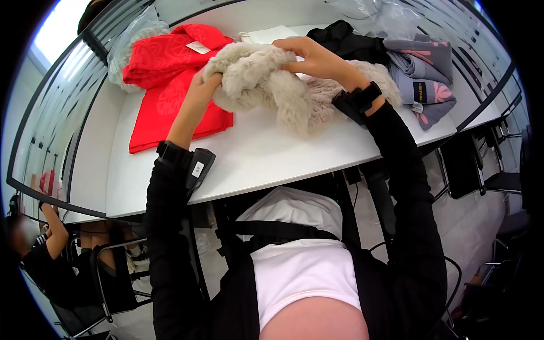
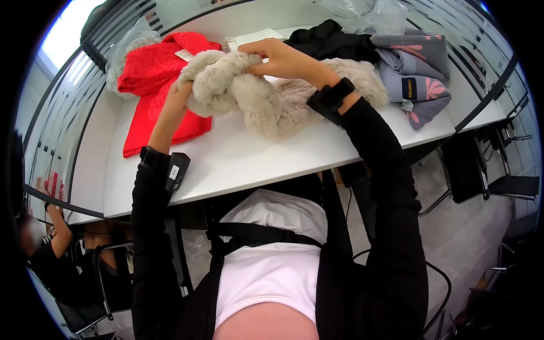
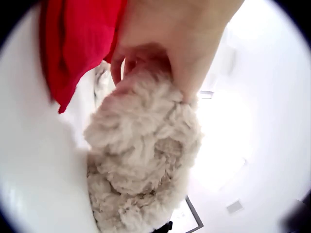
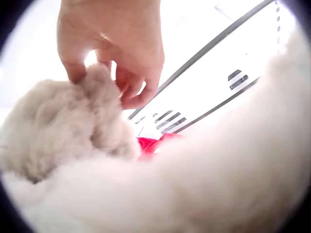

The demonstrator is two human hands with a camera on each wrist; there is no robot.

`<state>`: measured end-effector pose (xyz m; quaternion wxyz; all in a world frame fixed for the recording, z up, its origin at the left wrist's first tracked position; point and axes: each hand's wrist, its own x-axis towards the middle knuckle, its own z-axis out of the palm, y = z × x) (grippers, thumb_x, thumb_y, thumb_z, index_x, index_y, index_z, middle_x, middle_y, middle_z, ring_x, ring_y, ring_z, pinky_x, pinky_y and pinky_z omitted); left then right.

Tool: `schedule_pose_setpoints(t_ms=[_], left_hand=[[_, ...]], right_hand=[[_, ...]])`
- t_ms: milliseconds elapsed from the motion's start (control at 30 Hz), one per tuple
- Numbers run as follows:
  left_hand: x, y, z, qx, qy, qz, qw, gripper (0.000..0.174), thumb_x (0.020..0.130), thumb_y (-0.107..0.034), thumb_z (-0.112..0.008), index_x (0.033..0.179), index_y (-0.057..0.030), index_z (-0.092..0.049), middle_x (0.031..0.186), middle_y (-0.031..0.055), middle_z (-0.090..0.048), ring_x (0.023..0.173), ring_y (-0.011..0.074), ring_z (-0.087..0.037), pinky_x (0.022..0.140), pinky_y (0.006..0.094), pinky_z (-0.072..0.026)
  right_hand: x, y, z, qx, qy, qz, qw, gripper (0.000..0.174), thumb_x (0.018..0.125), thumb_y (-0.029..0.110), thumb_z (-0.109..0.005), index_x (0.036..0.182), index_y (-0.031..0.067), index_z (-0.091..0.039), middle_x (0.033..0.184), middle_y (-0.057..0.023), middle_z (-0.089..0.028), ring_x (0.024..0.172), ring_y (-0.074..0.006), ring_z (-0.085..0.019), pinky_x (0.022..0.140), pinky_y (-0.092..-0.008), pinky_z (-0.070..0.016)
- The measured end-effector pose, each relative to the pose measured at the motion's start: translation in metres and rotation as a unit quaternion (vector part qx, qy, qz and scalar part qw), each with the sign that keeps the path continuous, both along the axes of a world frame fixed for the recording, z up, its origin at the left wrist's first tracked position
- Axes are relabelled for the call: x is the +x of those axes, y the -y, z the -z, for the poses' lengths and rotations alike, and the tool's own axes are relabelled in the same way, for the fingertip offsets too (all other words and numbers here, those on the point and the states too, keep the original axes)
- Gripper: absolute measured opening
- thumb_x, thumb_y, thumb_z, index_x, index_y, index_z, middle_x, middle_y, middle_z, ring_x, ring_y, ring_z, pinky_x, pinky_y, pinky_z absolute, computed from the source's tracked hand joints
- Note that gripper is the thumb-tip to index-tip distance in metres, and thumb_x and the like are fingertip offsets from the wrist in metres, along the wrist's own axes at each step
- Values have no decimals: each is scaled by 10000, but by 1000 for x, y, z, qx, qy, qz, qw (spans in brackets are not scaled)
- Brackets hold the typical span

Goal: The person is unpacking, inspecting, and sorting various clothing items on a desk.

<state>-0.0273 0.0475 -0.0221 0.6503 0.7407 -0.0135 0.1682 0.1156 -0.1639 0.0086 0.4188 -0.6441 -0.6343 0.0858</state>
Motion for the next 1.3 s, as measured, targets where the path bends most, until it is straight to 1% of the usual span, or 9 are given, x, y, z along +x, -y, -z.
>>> schedule_pose_setpoints(t_ms=[233, 333, 533, 833, 967, 1033, 1100, 1167, 1300], left_hand=[[4, 12, 18, -147, -73, 90, 982, 392, 942, -232, -365, 1279, -39, -311, 1237, 66, -433, 1103, 169, -471, 916, 311, -408], [6, 23, 18, -191, -94, 82, 974, 360, 940, -245, -376, 1239, -45, -362, 1198, 55, -466, 1093, 147, -478, 884, 294, -436], [6, 21, 15, -254, -113, 122, 953, 301, 921, -184, -397, 1189, -49, -415, 1136, 53, -510, 1047, 143, -513, 866, 288, -442], [1, 24, 5, -296, 10, 0, 955, 309, 849, -152, -491, 1135, -38, -466, 1074, 63, -545, 995, 165, -548, 821, 302, -464], [4, -4, 4, -295, 0, 81, 952, 299, 810, -133, -549, 1088, -41, -489, 976, 41, -556, 882, 146, -565, 784, 307, -475], [6, -2, 5, -312, -7, 32, 949, 311, 808, -134, -555, 1095, -36, -484, 954, 49, -556, 864, 157, -561, 780, 315, -478], [8, -6, 12, -283, 3, 8, 959, 328, 850, -194, -521, 1125, -24, -470, 1002, 74, -561, 918, 193, -559, 809, 335, -478], [12, -24, 21, -299, 41, 69, 951, 372, 859, -215, -509, 1167, -16, -445, 1072, 92, -544, 971, 214, -549, 839, 346, -470], [13, -31, 17, -296, 87, 55, 950, 354, 829, -146, -483, 1154, -7, -455, 1096, 118, -541, 1012, 229, -546, 842, 348, -471]], right_hand=[[-48, -19, 4, 158, 355, 17, 921, 360, 624, -24, -551, 969, 80, -554, 1019, -54, -563, 958, -214, -534, 812, -306, -421], [-76, -32, 27, 163, 482, 152, 848, 306, 642, 15, -553, 945, 61, -547, 1009, -72, -551, 961, -219, -531, 815, -321, -417], [-66, -35, 29, 160, 484, 227, 830, 282, 629, 89, -614, 899, 64, -537, 908, -60, -527, 876, -224, -518, 756, -331, -417], [-30, -10, 1, 186, 274, 163, 929, 298, 592, 18, -651, 875, 27, -558, 832, -56, -569, 790, -223, -555, 644, -300, -452], [-1, -3, 7, 147, -26, 168, 974, 324, 668, 45, -663, 979, 16, -576, 880, -68, -618, 787, -183, -604, 656, -274, -481], [0, -6, 10, 88, -161, 203, 962, 370, 690, 83, -673, 1042, 22, -574, 888, -92, -629, 798, -202, -623, 667, -274, -504], [-1, -6, 8, 101, -257, 181, 944, 168, 788, 134, -575, 857, -19, -566, 710, -71, -592, 722, -188, -623, 667, -270, -507], [4, 3, -1, 71, -353, 147, 921, 213, 837, 181, -510, 729, 0, -535, 639, -55, -555, 676, -174, -611, 666, -278, -498], [15, 14, -4, 67, -280, 146, 947, 269, 865, 225, -487, 675, 37, -508, 660, -57, -584, 671, -165, -616, 636, -243, -490]])
